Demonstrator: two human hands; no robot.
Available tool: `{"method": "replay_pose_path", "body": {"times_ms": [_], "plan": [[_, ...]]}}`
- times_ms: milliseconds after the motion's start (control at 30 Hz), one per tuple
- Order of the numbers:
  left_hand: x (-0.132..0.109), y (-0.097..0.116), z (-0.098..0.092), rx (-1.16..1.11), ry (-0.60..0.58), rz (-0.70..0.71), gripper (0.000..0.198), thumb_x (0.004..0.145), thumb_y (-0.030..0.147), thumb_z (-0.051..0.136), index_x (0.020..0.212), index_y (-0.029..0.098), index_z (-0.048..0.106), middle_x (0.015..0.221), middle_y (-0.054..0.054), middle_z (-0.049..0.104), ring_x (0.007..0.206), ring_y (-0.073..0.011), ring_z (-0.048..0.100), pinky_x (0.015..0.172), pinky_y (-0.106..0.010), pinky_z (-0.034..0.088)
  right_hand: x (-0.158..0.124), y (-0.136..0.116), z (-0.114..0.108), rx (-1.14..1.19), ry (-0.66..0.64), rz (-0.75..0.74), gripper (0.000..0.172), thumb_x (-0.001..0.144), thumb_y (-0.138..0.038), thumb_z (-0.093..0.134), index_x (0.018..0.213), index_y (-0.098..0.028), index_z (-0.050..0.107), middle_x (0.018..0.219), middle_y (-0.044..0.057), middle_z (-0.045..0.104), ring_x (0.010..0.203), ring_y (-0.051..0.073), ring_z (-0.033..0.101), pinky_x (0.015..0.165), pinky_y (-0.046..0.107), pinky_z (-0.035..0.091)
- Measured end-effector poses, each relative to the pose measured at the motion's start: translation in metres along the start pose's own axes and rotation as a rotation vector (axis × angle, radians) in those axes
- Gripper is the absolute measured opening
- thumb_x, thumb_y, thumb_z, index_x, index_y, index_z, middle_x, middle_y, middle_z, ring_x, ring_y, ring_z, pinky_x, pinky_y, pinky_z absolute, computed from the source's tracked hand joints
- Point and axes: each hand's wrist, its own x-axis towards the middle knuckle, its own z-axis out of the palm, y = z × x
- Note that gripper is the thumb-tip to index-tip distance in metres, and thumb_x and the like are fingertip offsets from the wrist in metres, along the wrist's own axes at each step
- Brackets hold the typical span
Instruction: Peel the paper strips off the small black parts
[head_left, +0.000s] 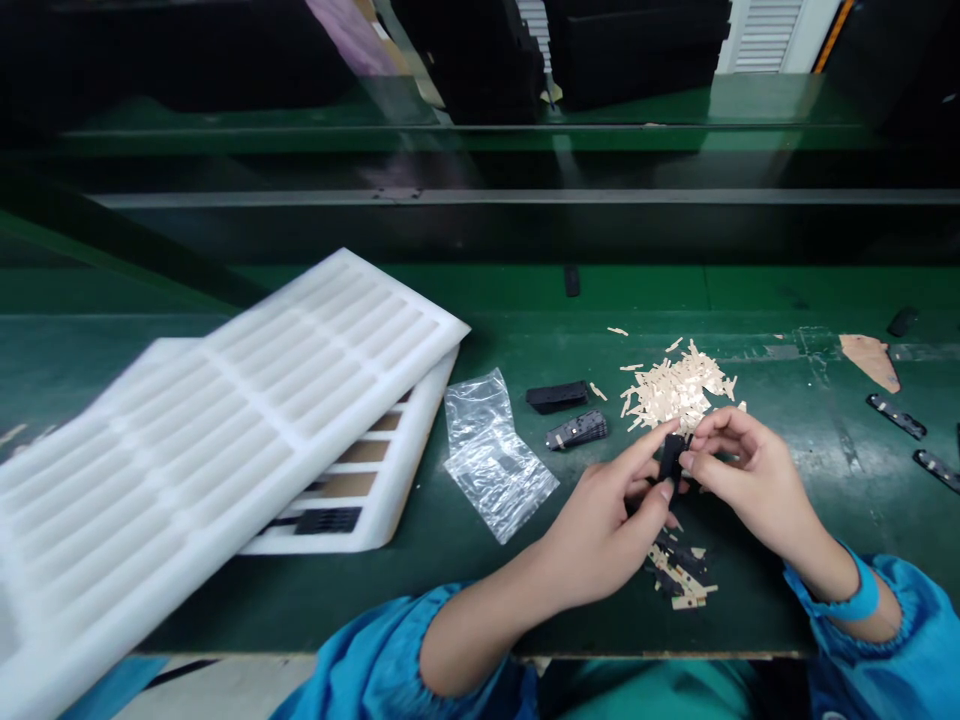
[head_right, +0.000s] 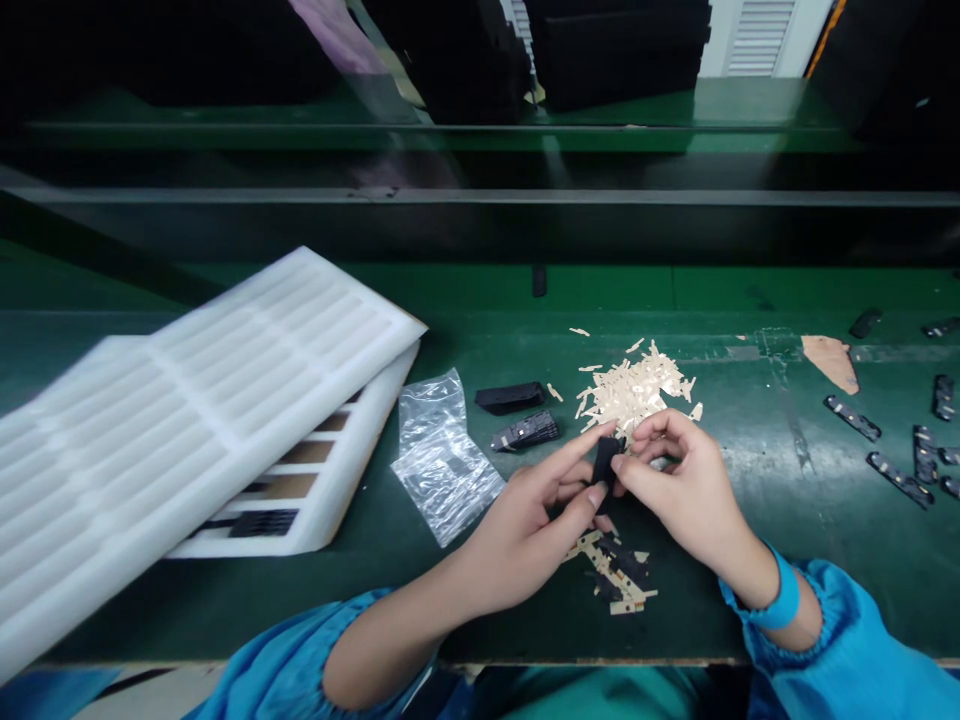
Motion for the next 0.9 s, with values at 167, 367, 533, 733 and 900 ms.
{"method": "replay_pose_path", "body": {"times_ms": [167, 367, 533, 733, 900], "plan": [[-0.0005, 0.0022, -0.0005, -0.026, 0.006, -0.024, 0.061, 0.101, 0.025, 0.051, 0.161, 0.024, 0.039, 0.086, 0.001, 0.063, 0.075, -0.0138, 0.074, 0.069, -0.025, 0.054, 0.0002, -0.0034, -0.0025, -0.071, -0.104, -0.003, 0.018, 0.08, -0.032, 0.076, 0.079, -0.019, 0.065, 0.072, 0.0, 0.065, 0.066, 0.015, 0.067, 0.058, 0.025, 0.049], [-0.0007, 0.005, -0.0002, -0.049, 0.012, -0.036, 0.061, 0.1, 0.026, 0.051, 0.16, 0.023, 0.04, 0.086, 0.001, 0.063, 0.075, -0.0137, 0.073, 0.072, -0.026, 0.056, -0.001, -0.0012, -0.0039, -0.063, -0.122, 0.005, 0.017, 0.083, -0.032, 0.076, 0.077, -0.019, 0.066, 0.073, 0.001, 0.067, 0.068, 0.016, 0.065, 0.059, 0.026, 0.047], [-0.0003, 0.0045, 0.0, -0.061, 0.014, -0.049, 0.062, 0.1, 0.026, 0.052, 0.161, 0.022, 0.039, 0.085, 0.002, 0.062, 0.074, -0.0132, 0.072, 0.072, -0.026, 0.057, -0.001, -0.0019, -0.0037, -0.06, -0.13, 0.002, 0.017, 0.084, -0.032, 0.076, 0.076, -0.019, 0.067, 0.072, 0.0, 0.068, 0.068, 0.015, 0.065, 0.061, 0.026, 0.047], [-0.0008, 0.0033, 0.0003, -0.089, 0.01, -0.049, 0.062, 0.1, 0.026, 0.053, 0.16, 0.022, 0.039, 0.084, 0.002, 0.06, 0.073, -0.0137, 0.072, 0.072, -0.028, 0.058, -0.0016, -0.0049, -0.0032, -0.049, -0.114, -0.008, 0.016, 0.081, -0.03, 0.076, 0.073, -0.019, 0.068, 0.068, 0.0, 0.068, 0.065, 0.015, 0.065, 0.06, 0.025, 0.047], [-0.0012, 0.003, -0.0006, -0.078, 0.0, -0.054, 0.06, 0.1, 0.025, 0.052, 0.16, 0.022, 0.04, 0.082, 0.002, 0.059, 0.073, -0.014, 0.072, 0.071, -0.027, 0.057, -0.0016, -0.0046, -0.0039, -0.062, -0.103, 0.003, 0.015, 0.08, -0.03, 0.076, 0.072, -0.019, 0.068, 0.068, 0.001, 0.069, 0.065, 0.016, 0.066, 0.063, 0.027, 0.05]]}}
